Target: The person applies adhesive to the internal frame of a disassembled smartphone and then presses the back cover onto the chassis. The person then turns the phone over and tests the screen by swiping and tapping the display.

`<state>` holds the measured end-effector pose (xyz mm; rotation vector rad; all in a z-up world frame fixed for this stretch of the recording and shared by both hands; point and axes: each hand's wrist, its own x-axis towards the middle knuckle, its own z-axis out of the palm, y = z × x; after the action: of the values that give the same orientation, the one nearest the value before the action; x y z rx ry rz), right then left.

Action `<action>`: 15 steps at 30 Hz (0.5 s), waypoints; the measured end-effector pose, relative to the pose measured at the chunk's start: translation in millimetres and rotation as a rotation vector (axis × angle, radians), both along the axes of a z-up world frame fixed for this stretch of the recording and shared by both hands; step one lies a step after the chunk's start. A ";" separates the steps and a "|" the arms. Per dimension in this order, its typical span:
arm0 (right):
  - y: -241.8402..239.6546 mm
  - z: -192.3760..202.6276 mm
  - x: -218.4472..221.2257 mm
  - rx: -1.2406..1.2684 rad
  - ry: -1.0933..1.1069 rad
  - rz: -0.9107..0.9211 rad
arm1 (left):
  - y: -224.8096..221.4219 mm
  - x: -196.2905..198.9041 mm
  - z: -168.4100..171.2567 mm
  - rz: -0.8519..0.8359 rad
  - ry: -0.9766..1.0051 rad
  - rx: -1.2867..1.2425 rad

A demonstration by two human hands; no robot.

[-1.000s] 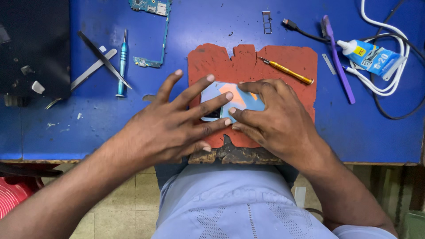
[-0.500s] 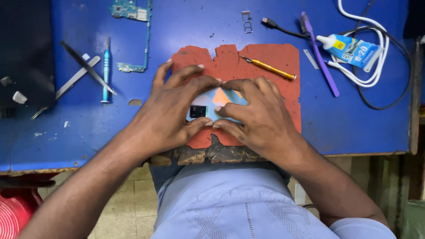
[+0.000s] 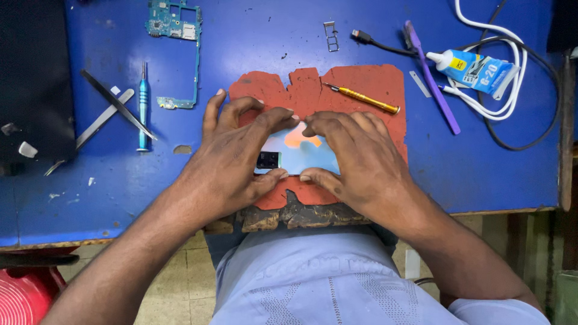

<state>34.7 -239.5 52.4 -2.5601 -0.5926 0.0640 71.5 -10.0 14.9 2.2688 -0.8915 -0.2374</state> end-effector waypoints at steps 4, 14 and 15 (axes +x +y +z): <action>-8.3 3.9 -1.1 -0.026 0.021 0.016 | -0.1 1.2 1.6 -0.006 -0.007 0.002; -35.6 0.3 -4.8 -0.060 0.034 -0.013 | -0.7 1.7 -0.3 0.000 0.007 0.025; -38.9 0.6 -5.8 -0.066 0.044 -0.025 | -1.0 1.7 0.0 -0.001 0.012 0.025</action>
<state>28.9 -278.4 53.0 -2.6226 -0.5508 0.1328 73.3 -11.0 14.9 2.2872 -0.8881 -0.2641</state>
